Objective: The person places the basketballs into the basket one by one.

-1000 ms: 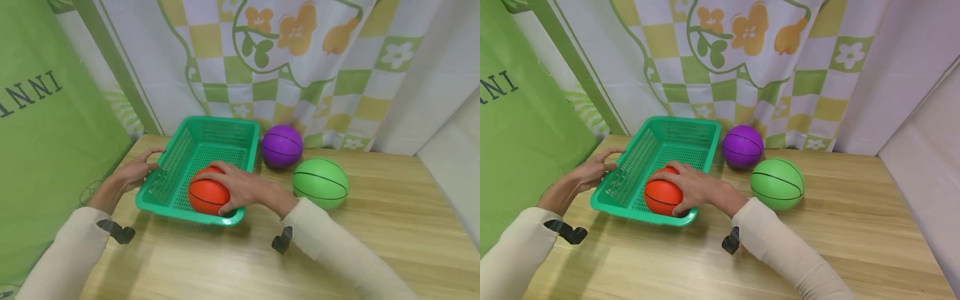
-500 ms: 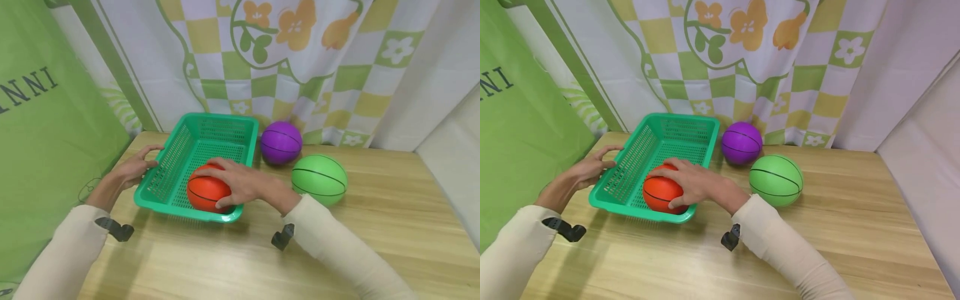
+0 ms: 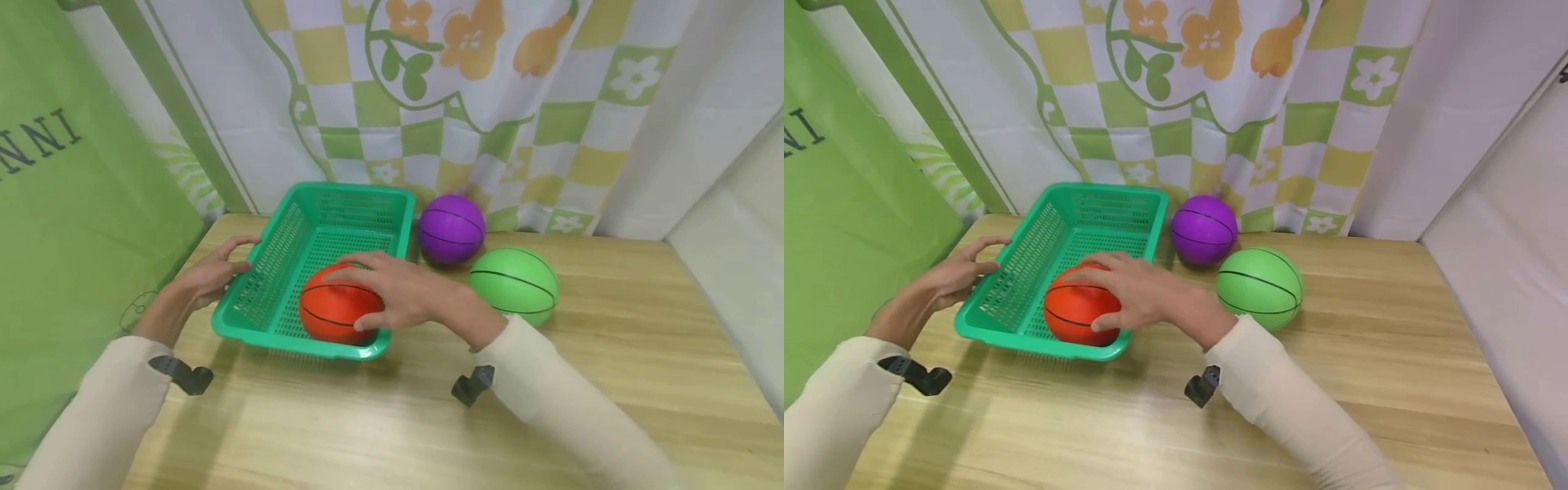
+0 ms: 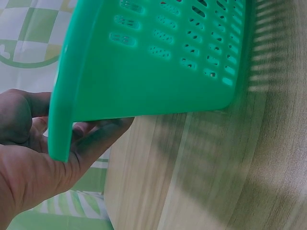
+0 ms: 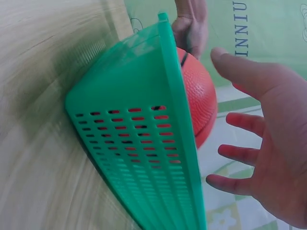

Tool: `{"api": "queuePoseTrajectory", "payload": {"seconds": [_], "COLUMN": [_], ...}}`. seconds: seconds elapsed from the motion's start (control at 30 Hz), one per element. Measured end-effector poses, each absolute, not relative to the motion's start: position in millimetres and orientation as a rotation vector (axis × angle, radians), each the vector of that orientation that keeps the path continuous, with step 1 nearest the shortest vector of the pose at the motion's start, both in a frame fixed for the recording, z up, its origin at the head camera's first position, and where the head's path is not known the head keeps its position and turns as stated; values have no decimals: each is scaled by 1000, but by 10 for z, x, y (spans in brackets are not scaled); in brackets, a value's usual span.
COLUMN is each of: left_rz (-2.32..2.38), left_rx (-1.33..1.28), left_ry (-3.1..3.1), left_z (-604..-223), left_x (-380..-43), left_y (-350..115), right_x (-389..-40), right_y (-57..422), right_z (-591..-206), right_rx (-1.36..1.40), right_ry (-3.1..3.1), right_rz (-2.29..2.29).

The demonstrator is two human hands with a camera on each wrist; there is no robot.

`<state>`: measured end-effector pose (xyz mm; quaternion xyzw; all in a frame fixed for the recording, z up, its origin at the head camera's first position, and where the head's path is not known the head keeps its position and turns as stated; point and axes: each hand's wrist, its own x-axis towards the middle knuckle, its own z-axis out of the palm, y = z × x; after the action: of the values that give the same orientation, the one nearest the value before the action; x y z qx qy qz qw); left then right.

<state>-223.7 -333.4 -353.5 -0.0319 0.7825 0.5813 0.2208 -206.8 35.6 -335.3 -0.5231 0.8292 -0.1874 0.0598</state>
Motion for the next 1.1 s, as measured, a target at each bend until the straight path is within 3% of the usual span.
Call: {"api": "queuePoseTrajectory", "payload": {"seconds": [1.1], "left_rz": [1590], "left_rx": [-61], "left_ry": [2152], "left_z": [-3540], "left_x": [-2250], "left_y": [-3350], "right_x": [-1963], "right_y": [1207], "right_z": [-3293], "right_rx": [-1408], "right_ry": [2656], "right_rz": [-652]}}
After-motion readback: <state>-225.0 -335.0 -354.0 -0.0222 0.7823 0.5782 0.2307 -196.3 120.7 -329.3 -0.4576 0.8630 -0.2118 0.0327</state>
